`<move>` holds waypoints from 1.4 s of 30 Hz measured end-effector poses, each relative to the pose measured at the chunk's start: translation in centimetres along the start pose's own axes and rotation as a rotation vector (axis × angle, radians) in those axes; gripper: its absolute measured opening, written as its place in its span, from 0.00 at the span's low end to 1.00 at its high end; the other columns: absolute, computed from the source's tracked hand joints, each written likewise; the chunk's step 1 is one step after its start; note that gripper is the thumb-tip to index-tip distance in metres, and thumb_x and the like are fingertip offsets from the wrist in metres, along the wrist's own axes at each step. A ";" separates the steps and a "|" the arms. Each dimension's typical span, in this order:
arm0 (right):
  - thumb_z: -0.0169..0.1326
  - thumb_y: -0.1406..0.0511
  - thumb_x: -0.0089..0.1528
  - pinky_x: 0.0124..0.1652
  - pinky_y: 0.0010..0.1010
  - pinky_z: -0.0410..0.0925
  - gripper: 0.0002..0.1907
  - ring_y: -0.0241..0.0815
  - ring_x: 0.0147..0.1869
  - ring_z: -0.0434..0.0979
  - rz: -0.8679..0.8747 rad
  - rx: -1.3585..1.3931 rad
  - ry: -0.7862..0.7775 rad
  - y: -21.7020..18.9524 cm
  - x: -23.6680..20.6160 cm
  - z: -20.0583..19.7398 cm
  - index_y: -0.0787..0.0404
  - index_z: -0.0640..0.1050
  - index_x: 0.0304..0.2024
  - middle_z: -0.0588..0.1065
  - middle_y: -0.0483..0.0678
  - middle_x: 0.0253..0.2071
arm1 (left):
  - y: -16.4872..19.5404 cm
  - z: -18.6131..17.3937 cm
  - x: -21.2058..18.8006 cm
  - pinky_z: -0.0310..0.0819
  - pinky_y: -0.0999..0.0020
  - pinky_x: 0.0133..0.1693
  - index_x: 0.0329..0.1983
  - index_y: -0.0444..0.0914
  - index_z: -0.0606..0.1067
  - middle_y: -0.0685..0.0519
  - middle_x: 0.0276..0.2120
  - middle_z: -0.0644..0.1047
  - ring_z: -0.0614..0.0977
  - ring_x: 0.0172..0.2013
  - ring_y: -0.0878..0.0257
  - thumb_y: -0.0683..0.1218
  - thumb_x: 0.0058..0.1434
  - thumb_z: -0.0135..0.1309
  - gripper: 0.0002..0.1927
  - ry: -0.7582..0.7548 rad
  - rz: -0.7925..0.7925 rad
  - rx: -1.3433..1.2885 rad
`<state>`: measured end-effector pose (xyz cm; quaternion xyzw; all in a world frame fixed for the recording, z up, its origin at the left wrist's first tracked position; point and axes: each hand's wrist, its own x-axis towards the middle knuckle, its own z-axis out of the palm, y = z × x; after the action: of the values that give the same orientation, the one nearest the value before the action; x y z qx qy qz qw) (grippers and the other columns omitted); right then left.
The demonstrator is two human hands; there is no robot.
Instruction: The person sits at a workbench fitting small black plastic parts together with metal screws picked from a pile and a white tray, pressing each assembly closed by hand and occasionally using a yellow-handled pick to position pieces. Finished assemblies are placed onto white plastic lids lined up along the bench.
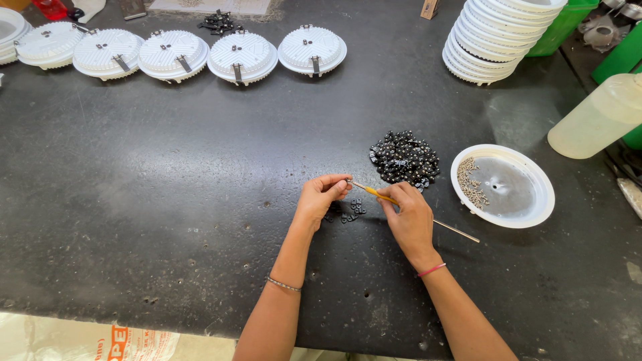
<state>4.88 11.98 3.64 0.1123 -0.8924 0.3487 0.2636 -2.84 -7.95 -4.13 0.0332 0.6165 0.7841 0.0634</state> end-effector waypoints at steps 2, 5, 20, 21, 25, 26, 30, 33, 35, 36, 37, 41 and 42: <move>0.63 0.68 0.58 0.40 0.38 0.69 0.06 0.47 0.42 0.78 0.002 -0.003 -0.004 0.1 0.0 0.1 0.58 0.82 0.38 0.77 0.44 0.37 | 0.0 -0.1 0.0 0.78 0.73 0.44 0.51 0.33 0.81 0.49 0.39 0.84 0.83 0.39 0.67 0.44 0.65 0.58 0.14 0.000 0.003 0.005; 0.63 0.68 0.58 0.40 0.38 0.69 0.06 0.47 0.43 0.78 -0.039 -0.033 0.023 0.3 -0.1 0.3 0.59 0.81 0.38 0.76 0.45 0.37 | -0.1 -0.1 0.0 0.78 0.73 0.43 0.51 0.33 0.82 0.49 0.39 0.84 0.83 0.39 0.67 0.43 0.65 0.58 0.14 -0.006 0.009 0.017; 0.53 0.67 0.66 0.38 0.40 0.70 0.06 0.49 0.38 0.80 0.212 0.008 -0.200 2.1 -0.4 2.0 0.57 0.81 0.43 0.80 0.47 0.32 | -0.5 0.0 -0.2 0.78 0.73 0.42 0.48 0.34 0.82 0.50 0.37 0.84 0.83 0.37 0.68 0.40 0.63 0.58 0.11 0.024 -0.004 0.114; 0.53 0.66 0.67 0.38 0.40 0.70 0.06 0.49 0.38 0.80 0.211 0.031 -0.203 2.3 -0.3 2.0 0.58 0.80 0.44 0.79 0.48 0.31 | -0.4 0.1 -0.2 0.78 0.73 0.42 0.48 0.34 0.82 0.50 0.37 0.84 0.83 0.37 0.68 0.40 0.64 0.58 0.11 0.020 -0.005 0.109; 0.55 0.65 0.61 0.38 0.39 0.71 0.09 0.51 0.39 0.80 0.054 0.114 -0.134 2.9 -0.3 2.0 0.63 0.75 0.41 0.76 0.52 0.35 | -0.2 0.4 -0.2 0.78 0.74 0.42 0.48 0.34 0.82 0.50 0.37 0.84 0.83 0.38 0.68 0.39 0.64 0.57 0.11 0.036 -0.018 0.083; 0.57 0.64 0.58 0.38 0.38 0.71 0.11 0.51 0.39 0.79 -0.022 0.130 -0.097 3.1 -0.4 2.0 0.64 0.74 0.39 0.74 0.53 0.37 | -0.2 0.4 -0.2 0.77 0.74 0.42 0.48 0.34 0.82 0.51 0.37 0.84 0.83 0.38 0.68 0.39 0.64 0.57 0.11 0.040 -0.024 0.090; 0.57 0.66 0.61 0.39 0.42 0.70 0.05 0.51 0.39 0.80 0.041 0.048 -0.109 3.9 -0.6 2.3 0.61 0.77 0.36 0.77 0.50 0.34 | 0.0 0.3 -0.2 0.77 0.74 0.42 0.48 0.34 0.82 0.51 0.38 0.85 0.83 0.38 0.68 0.39 0.64 0.57 0.11 0.025 -0.016 0.109; 0.56 0.68 0.65 0.42 0.44 0.68 0.02 0.50 0.40 0.79 0.072 -0.087 -0.179 4.4 -0.5 2.5 0.58 0.79 0.37 0.79 0.48 0.32 | -0.1 0.4 -0.2 0.77 0.74 0.42 0.49 0.34 0.82 0.50 0.38 0.84 0.82 0.37 0.68 0.39 0.64 0.57 0.11 0.020 -0.016 0.110; 0.55 0.68 0.68 0.42 0.44 0.69 0.02 0.50 0.40 0.79 0.178 -0.023 -0.227 4.4 -0.3 2.7 0.58 0.79 0.41 0.79 0.50 0.31 | -0.1 0.4 -0.2 0.77 0.73 0.42 0.49 0.34 0.82 0.50 0.38 0.84 0.82 0.37 0.68 0.39 0.64 0.57 0.11 0.030 -0.025 0.106; 0.58 0.68 0.64 0.41 0.44 0.69 0.04 0.51 0.41 0.78 0.097 0.011 -0.179 4.3 -0.2 2.6 0.61 0.78 0.40 0.78 0.51 0.33 | -0.1 0.4 -0.1 0.77 0.73 0.42 0.49 0.34 0.82 0.50 0.38 0.84 0.82 0.37 0.68 0.39 0.64 0.57 0.11 0.034 -0.030 0.100; 0.60 0.67 0.61 0.40 0.45 0.69 0.08 0.53 0.41 0.77 0.017 0.044 -0.131 4.2 -0.2 2.5 0.63 0.76 0.40 0.77 0.53 0.34 | -0.1 0.4 -0.1 0.77 0.73 0.42 0.49 0.34 0.82 0.51 0.38 0.84 0.82 0.37 0.68 0.39 0.64 0.57 0.11 0.037 -0.036 0.094; 0.58 0.69 0.57 0.39 0.42 0.71 0.08 0.50 0.41 0.79 0.082 0.139 -0.125 3.7 -0.4 2.0 0.65 0.75 0.37 0.75 0.51 0.36 | 0.0 0.3 -0.2 0.77 0.73 0.42 0.49 0.35 0.82 0.50 0.38 0.85 0.82 0.37 0.68 0.40 0.64 0.57 0.11 0.027 -0.033 0.116; 0.59 0.68 0.58 0.40 0.43 0.70 0.07 0.51 0.41 0.78 0.091 0.097 -0.132 3.7 -0.4 1.9 0.64 0.76 0.37 0.76 0.51 0.36 | 0.0 0.3 -0.2 0.77 0.73 0.42 0.49 0.34 0.82 0.50 0.38 0.85 0.82 0.37 0.68 0.40 0.64 0.57 0.11 0.025 -0.029 0.126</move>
<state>3.02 13.39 0.19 0.1072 -0.8940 0.3951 0.1823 -2.60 -7.68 -4.01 0.0186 0.6659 0.7430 0.0649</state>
